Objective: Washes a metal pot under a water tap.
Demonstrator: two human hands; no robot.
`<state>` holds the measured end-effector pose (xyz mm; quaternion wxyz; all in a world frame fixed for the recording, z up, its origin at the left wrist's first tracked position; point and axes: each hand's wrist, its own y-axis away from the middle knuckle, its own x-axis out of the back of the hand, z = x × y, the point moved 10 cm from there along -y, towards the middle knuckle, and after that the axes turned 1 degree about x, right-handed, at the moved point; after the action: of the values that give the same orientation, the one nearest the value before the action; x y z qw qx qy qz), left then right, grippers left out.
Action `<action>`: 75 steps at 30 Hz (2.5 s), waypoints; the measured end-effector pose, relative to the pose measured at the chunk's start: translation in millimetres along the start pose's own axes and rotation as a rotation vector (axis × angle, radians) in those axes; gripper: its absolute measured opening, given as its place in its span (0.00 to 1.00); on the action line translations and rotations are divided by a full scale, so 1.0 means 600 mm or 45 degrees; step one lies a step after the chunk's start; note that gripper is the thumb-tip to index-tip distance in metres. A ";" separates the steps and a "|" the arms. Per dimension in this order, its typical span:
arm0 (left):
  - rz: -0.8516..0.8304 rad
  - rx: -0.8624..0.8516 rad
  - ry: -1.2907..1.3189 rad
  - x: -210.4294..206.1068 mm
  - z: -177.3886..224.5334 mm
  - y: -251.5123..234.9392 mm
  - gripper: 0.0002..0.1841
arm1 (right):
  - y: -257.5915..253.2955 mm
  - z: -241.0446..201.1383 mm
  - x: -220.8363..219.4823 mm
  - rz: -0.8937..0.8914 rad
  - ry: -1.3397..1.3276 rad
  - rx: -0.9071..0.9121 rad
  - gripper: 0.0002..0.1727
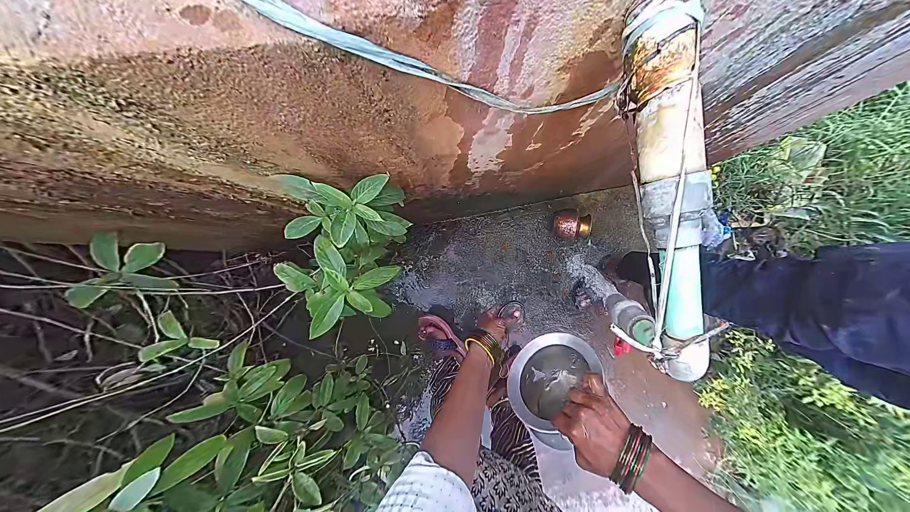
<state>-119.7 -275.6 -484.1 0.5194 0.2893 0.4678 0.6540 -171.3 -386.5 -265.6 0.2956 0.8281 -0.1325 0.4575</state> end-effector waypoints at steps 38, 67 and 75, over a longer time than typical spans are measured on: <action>0.008 0.078 0.257 -0.011 0.003 -0.007 0.20 | 0.052 0.050 -0.001 0.215 0.069 -0.184 0.05; -0.415 0.340 0.608 -0.063 -0.054 0.010 0.14 | 0.027 -0.008 0.011 -0.038 0.044 -0.091 0.02; -0.025 0.008 0.043 -0.028 -0.035 -0.025 0.25 | 0.064 0.004 -0.009 -0.023 0.020 -0.080 0.06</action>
<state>-127.0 -297.5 -504.2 0.5169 0.2753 0.4814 0.6521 -191.1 -418.5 -257.1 0.3266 0.8159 -0.1369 0.4571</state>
